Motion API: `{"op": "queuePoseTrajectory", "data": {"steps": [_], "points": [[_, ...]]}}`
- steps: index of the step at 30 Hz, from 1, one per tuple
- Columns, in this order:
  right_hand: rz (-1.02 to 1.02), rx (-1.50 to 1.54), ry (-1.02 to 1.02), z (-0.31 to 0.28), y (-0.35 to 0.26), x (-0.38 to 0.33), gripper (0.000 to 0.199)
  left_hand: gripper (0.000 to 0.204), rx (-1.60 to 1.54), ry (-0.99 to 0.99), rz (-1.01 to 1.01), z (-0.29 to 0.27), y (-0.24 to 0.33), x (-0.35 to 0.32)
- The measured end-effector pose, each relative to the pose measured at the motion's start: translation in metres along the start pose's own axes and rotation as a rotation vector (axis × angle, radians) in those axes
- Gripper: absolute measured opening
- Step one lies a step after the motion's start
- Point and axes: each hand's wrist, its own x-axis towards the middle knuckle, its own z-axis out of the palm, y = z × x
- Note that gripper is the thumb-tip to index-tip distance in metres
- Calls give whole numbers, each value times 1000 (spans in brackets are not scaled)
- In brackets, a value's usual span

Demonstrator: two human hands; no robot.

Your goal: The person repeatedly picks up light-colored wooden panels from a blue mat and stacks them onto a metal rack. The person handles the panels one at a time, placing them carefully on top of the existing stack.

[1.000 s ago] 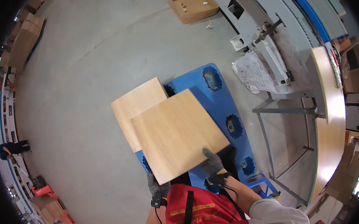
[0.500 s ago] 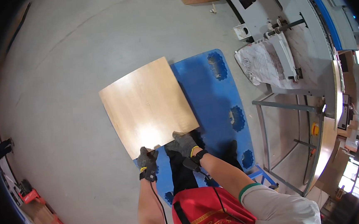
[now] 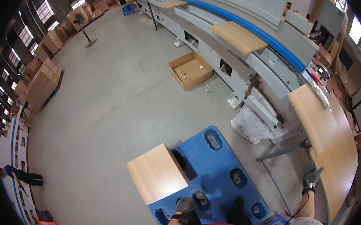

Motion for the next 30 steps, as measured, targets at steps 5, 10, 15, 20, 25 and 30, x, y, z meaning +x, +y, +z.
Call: {"op": "queuePoseTrajectory", "data": {"steps": [5,10,15,20,25,30], "points": [[-892,-1798,-227,35,-54,74,112,10,-460,-111,-232,216,164,76],[-324,-1070,-492,17,-40,116,91,24,-669,-483,-204,399,226,153],[271,-1119,-474,-11,-28,-46,58,40,-230,-577,-26,487,283,118],[167,-39,-195,-33,-18,-96,60,35,-15,-398,-323,389,248,55],[351,-380,-269,-121,35,-123,57,41,-527,-158,-297,254,148,-29],[739,-365,-237,-72,191,-201,41,38,-944,340,-338,125,101,-115]]}}
